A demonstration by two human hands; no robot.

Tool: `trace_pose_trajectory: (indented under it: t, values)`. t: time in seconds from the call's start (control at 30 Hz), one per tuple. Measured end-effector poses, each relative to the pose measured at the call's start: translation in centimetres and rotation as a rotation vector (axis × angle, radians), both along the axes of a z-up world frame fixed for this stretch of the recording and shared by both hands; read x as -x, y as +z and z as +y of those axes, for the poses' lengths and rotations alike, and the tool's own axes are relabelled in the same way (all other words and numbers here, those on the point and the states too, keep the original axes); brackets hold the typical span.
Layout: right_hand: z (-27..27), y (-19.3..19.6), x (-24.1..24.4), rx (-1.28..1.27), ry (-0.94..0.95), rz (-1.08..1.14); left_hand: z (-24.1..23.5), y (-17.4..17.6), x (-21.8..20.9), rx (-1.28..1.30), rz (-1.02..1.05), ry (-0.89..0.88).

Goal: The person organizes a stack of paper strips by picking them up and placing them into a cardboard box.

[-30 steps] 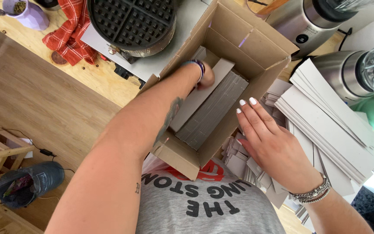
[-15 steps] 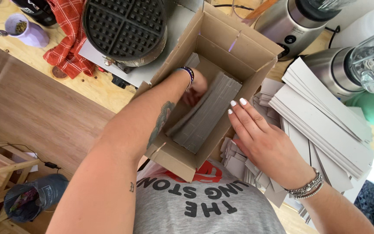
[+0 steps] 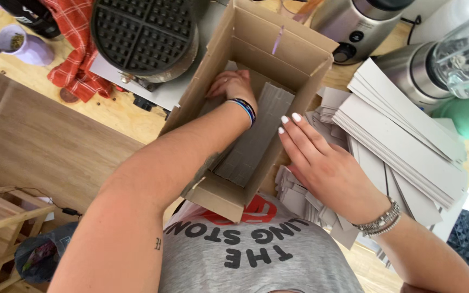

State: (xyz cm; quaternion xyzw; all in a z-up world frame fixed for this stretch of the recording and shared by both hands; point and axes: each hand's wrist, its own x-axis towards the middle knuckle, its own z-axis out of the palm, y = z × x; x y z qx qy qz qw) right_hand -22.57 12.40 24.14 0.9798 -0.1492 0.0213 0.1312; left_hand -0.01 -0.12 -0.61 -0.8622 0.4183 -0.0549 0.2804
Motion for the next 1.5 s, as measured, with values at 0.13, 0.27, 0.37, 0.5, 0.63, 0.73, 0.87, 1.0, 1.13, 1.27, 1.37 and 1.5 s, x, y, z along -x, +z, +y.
trace_pose_trajectory:
  t: [0.13, 0.27, 0.37, 0.5, 0.63, 0.73, 0.87, 1.0, 1.13, 1.27, 1.37, 1.5]
  values:
    - [0.1, 0.0, 0.1, 0.018, 0.012, -0.007, -0.1, 1.6, -1.2, -0.019, 0.279, 0.129]
    - [0.5, 0.2, -0.2, 0.035, -0.013, 0.014, 1.7, 9.3, -1.9, -0.239, 0.631, 0.065]
    - [1.0, 0.4, -0.5, 0.113, -0.031, 0.052, 1.1, 6.4, -2.1, -0.261, 0.570, 0.071]
    - [0.5, -0.1, -0.2, 0.062, -0.039, 0.001, 1.9, 7.5, -2.5, -0.425, 0.409, -0.147]
    - [0.3, -0.7, 0.2, 0.066, -0.012, 0.016, 0.4, 3.0, -4.6, 0.026, 0.104, -0.684]
    - [0.4, -0.3, 0.1, 0.063, -0.012, 0.008, -1.3, -0.3, -5.8, 0.019, -0.071, -0.837]
    - [0.9, 0.2, -0.4, 0.091, -0.052, 0.064, -1.3, 0.1, -5.6, -0.160, -0.023, -0.792]
    - [0.6, -0.4, 0.3, 0.057, -0.045, -0.003, -2.5, -3.8, -5.3, -0.070, -0.071, -0.785]
    - [0.4, -0.4, -0.2, 0.109, -0.040, -0.008, -2.3, -2.9, -6.3, 0.126, 0.188, -0.684]
    - [0.5, -0.6, -0.1, 0.110, -0.064, 0.022, -1.9, -1.9, -6.4, 0.230, 0.620, -0.525]
    - [0.5, -0.7, -0.2, 0.096, -0.061, 0.025, -1.2, 1.2, -6.1, 0.202, 0.907, -0.155]
    - [0.5, -0.6, -0.2, 0.089, -0.039, 0.018, -2.2, 1.3, -6.4, 0.027, 0.896, -0.209]
